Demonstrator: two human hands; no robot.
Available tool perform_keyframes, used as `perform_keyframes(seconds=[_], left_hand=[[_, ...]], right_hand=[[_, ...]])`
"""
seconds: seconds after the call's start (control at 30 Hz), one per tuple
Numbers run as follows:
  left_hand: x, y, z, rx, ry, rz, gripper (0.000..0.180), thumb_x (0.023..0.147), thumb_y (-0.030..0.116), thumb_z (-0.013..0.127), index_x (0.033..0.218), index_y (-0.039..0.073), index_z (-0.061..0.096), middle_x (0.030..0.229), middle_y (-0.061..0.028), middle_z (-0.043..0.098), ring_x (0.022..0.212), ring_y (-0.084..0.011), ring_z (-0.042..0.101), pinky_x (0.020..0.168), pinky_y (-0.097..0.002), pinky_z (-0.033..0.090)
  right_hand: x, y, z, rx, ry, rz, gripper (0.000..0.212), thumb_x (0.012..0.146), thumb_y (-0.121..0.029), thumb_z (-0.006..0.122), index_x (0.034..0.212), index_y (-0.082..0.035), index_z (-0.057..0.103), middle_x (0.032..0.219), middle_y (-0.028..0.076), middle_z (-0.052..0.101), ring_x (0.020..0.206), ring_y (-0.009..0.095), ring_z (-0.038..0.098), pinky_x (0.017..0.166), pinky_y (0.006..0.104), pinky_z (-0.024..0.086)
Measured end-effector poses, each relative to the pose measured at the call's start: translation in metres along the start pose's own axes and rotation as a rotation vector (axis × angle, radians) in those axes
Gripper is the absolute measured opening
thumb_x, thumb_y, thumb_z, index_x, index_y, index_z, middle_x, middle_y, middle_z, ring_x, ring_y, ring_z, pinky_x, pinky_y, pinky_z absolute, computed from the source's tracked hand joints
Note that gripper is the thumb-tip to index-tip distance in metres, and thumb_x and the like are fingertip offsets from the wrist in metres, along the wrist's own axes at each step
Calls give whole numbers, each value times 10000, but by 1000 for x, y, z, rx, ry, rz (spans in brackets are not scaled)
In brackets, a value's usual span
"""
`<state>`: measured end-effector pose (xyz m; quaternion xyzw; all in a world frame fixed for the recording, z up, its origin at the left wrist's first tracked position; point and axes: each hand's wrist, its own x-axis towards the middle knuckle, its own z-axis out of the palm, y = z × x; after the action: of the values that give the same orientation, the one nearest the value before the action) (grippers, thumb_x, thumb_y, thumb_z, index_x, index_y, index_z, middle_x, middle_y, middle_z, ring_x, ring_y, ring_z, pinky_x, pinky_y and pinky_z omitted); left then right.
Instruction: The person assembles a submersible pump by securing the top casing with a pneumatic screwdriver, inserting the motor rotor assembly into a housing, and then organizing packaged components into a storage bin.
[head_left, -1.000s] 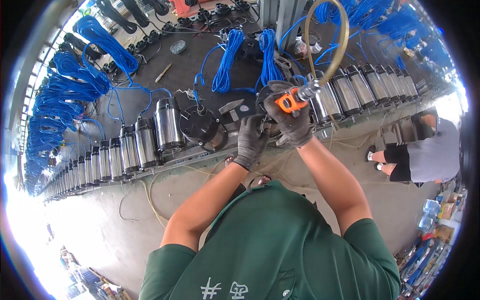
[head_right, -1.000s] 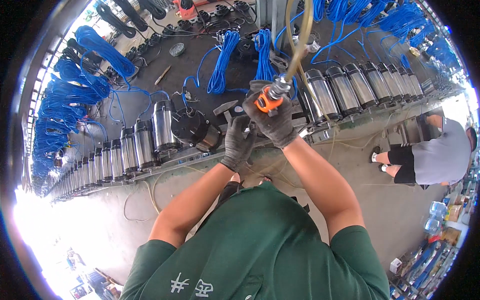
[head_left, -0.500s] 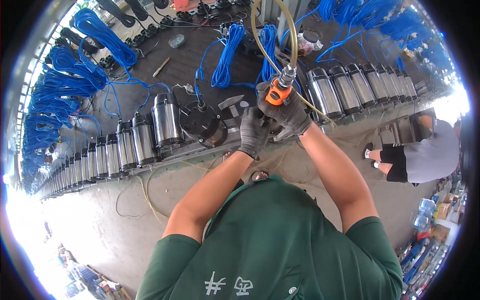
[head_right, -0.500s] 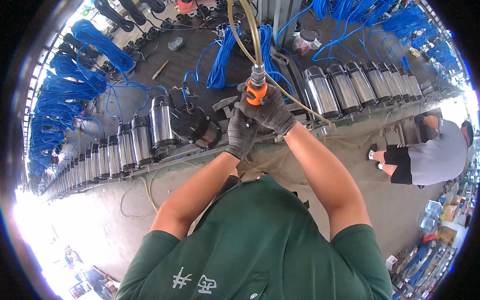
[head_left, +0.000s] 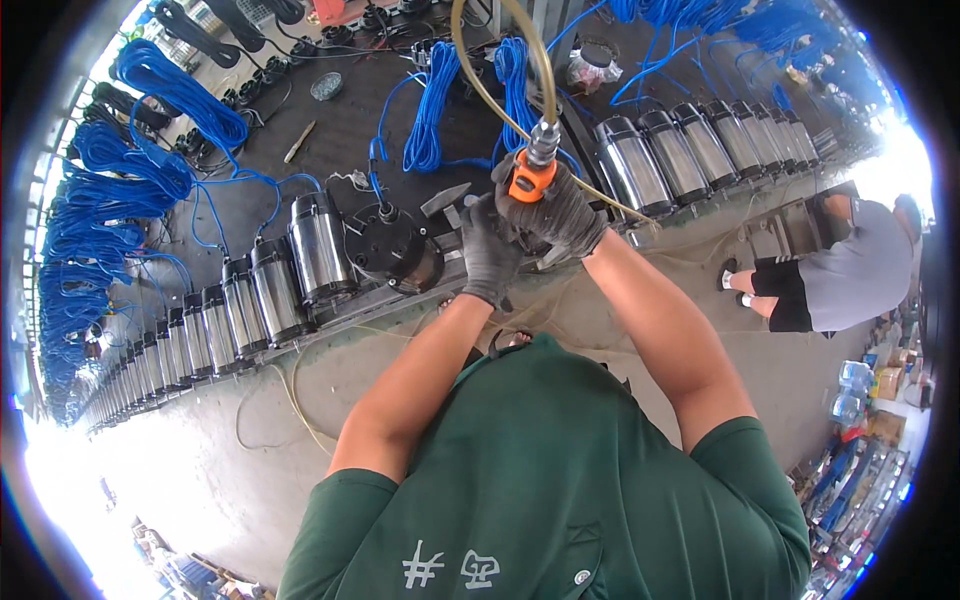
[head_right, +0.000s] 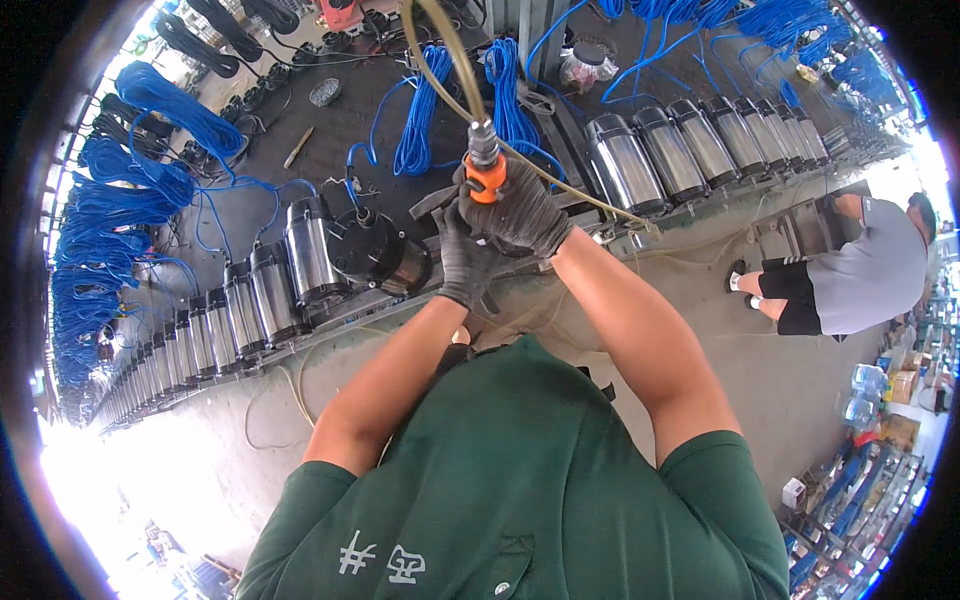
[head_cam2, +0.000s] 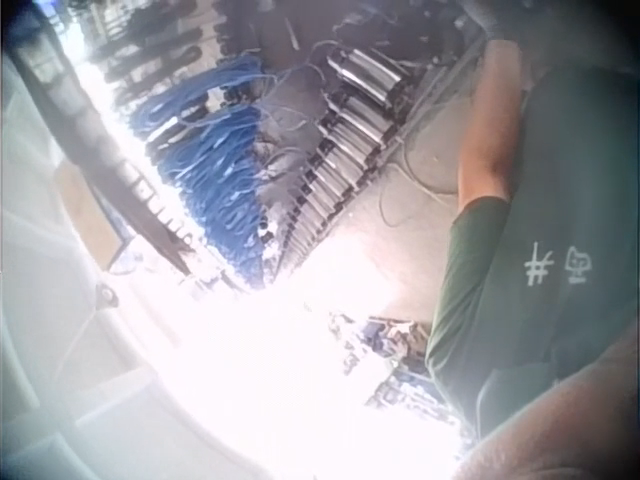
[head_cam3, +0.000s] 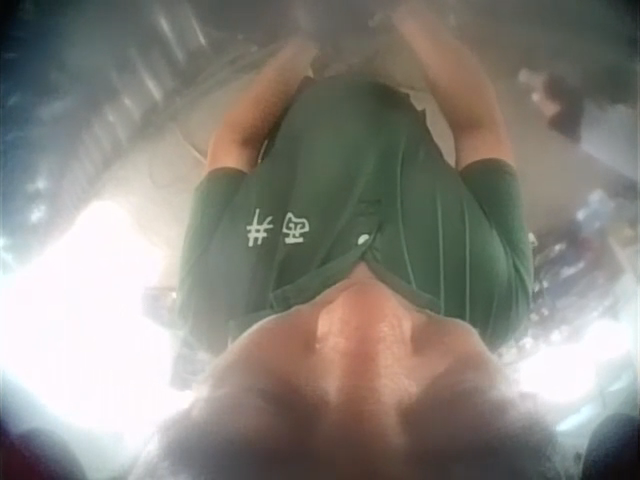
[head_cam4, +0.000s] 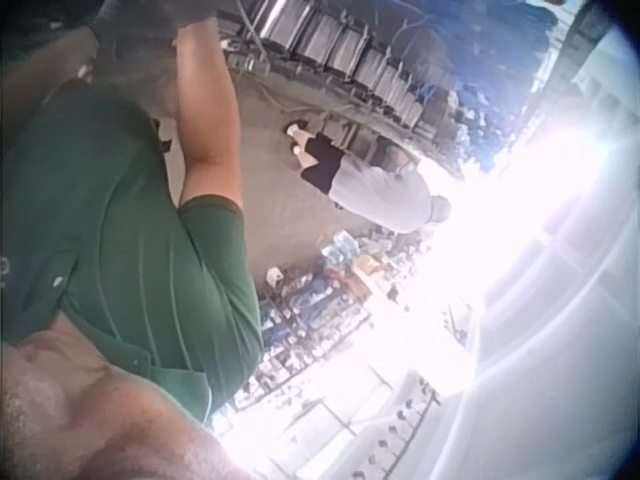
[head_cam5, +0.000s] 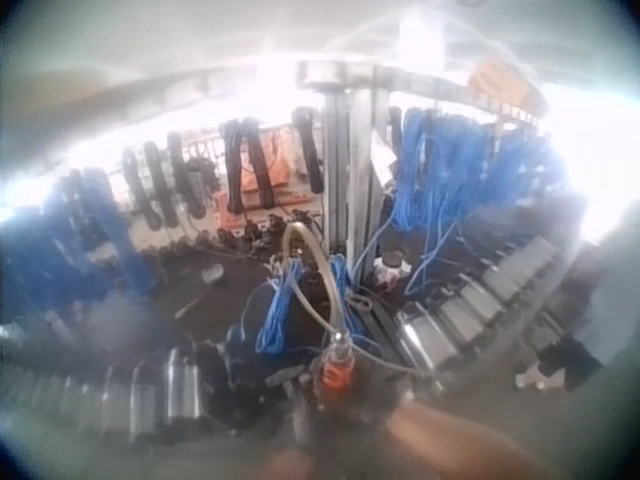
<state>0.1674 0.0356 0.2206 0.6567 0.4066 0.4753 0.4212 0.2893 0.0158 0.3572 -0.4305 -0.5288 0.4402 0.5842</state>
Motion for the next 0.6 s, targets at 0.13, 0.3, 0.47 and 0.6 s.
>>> perform_keyframes(seconds=[0.13, 0.3, 0.47, 0.6], left_hand=[[8, -13, -6, 211, -156, -4, 793, 684, 206, 904, 1322, 12, 475, 1231, -205, 536, 1096, -378, 572, 970, -444, 482], [-3, -22, 6, -36, -306, -323, 801, 695, 293, 936, 1296, 7, 489, 1200, -166, 637, 1079, -306, 643, 947, -389, 507], [-19, 0, 13, -47, -210, -170, 700, 867, 200, 830, 1349, 63, 341, 1175, -83, 662, 1127, -221, 630, 981, -352, 493], [-15, -4, 16, -142, -193, -185, 778, 848, 244, 855, 1383, 65, 319, 1229, -103, 669, 1150, -216, 639, 988, -362, 485]], right_hand=[[4, -6, -7, -236, 125, -84, 396, 805, -24, 782, 1160, -45, 608, 1031, 32, 700, 932, 129, 665, 839, 293, 570], [1, 6, -16, 626, 124, 253, 411, 839, -82, 742, 1206, -21, 567, 1115, 89, 657, 1021, 171, 653, 896, 316, 561], [-5, 1, -16, -105, 89, -26, 422, 825, 31, 727, 1203, -38, 553, 1080, 74, 659, 1003, 164, 654, 882, 314, 561], [-7, 7, -4, 252, 212, -17, 473, 800, 87, 740, 1217, -54, 565, 1061, 52, 678, 996, 155, 667, 849, 288, 572]])
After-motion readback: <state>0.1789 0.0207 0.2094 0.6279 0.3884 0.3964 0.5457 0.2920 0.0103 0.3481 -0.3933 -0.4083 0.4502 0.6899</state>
